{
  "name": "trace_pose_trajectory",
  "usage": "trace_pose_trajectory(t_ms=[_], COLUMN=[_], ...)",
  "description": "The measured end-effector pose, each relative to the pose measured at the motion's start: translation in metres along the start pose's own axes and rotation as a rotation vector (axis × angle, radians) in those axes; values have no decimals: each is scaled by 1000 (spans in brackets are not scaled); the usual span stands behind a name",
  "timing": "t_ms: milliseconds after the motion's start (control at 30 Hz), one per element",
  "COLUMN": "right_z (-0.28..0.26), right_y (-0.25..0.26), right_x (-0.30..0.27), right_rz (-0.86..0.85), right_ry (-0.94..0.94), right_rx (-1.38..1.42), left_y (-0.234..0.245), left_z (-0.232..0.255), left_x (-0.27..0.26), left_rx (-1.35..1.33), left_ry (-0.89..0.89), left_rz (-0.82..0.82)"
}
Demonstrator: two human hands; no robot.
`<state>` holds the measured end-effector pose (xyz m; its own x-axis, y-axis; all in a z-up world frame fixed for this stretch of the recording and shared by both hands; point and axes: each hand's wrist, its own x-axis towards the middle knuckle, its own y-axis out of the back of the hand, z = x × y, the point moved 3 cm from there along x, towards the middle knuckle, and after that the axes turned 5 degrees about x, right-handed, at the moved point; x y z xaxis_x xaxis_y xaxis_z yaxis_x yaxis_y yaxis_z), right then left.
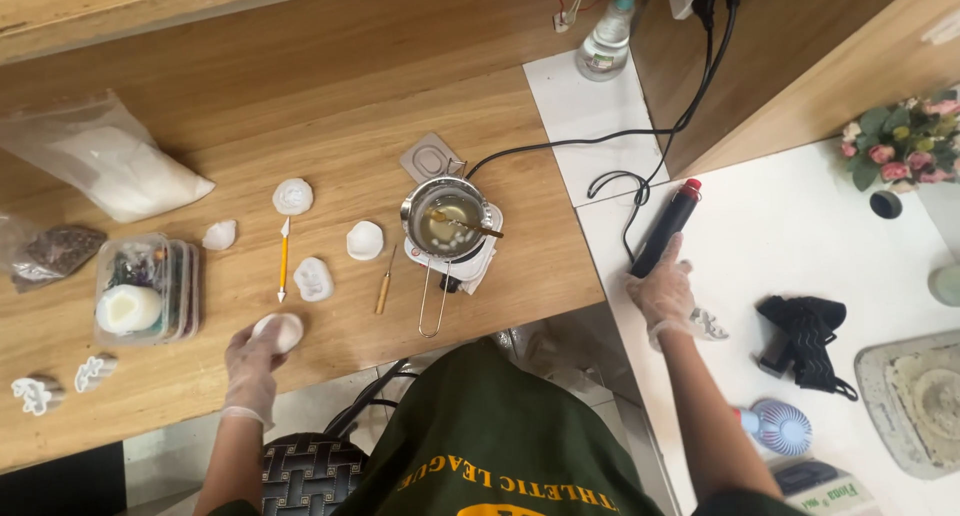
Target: Preparing wax, cooling molds with a fan, and adjusting wicks/decorations for candle production.
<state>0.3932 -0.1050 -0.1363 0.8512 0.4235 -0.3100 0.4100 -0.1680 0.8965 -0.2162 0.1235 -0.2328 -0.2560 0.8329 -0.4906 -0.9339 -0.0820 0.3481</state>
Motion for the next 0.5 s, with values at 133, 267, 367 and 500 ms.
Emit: trace_pose_trajectory(t_ms=[133,267,367,500], right_z=[35,60,57,2], right_y=[-32,-44,-31,-22], right_x=[35,77,83,52], right_rz=[-95,63,195,341], right_ry=[-57,-97,-81,-91], right_rx=[241,373,575,97], left_y=[22,29,37,26], left_z=[-72,-69,-63,1], left_x=[80,97,92,24], left_rx=[44,116,369,716], left_ry=[36,-113,-213,-495], left_rz=[167,228,297,405])
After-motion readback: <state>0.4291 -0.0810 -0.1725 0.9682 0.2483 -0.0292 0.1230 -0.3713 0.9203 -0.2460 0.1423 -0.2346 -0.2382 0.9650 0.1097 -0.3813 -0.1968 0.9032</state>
